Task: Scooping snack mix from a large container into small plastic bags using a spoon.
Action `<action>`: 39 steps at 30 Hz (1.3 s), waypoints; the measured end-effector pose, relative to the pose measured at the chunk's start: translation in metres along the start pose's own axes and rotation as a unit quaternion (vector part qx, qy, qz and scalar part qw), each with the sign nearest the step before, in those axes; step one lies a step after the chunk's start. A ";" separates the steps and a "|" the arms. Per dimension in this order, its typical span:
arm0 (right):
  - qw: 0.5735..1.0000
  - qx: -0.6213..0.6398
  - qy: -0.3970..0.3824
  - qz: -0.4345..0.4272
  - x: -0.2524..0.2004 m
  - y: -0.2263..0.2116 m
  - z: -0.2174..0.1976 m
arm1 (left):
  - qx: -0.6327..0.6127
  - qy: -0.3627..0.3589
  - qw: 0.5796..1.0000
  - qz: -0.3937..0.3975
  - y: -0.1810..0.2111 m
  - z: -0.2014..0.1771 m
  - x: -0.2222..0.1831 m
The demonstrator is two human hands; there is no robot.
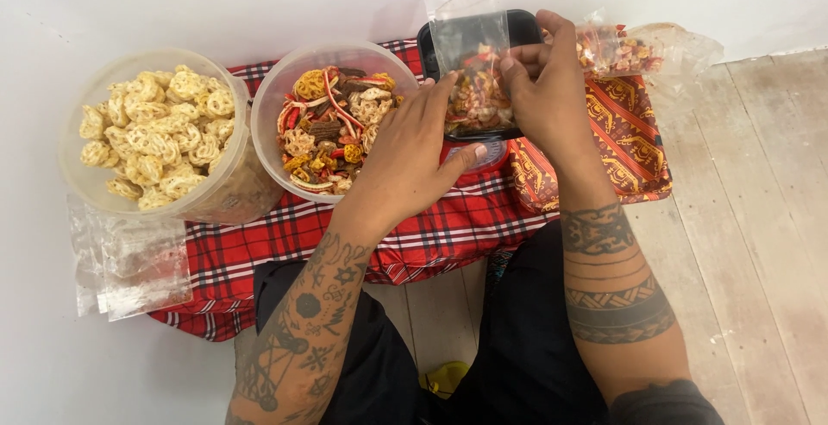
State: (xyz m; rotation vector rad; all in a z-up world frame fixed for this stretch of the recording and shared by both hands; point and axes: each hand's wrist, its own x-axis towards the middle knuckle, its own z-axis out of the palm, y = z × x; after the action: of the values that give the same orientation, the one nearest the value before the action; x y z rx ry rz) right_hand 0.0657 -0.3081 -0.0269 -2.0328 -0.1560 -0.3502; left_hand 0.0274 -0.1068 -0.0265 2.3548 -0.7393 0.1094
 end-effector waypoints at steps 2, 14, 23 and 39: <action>1.000 -0.010 -0.002 -0.006 -0.001 0.000 -0.001 | -0.004 0.006 1.000 -0.001 0.002 -0.002 0.000; 0.992 0.040 0.083 -0.086 0.001 -0.013 -0.004 | -0.108 0.150 0.982 -0.028 0.003 -0.004 -0.001; 0.975 0.163 0.079 -0.126 -0.007 -0.026 -0.001 | -0.129 0.172 0.976 -0.042 0.007 -0.009 -0.005; 0.969 0.200 0.093 -0.112 -0.010 -0.037 0.002 | -0.187 0.197 0.962 -0.006 0.035 0.015 0.000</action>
State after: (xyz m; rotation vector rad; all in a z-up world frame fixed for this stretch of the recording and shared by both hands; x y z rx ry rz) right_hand 0.0470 -0.2886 -0.0002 -1.5778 -0.3151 -0.5984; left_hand 0.0074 -0.1376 -0.0183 1.8967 -0.4977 0.3869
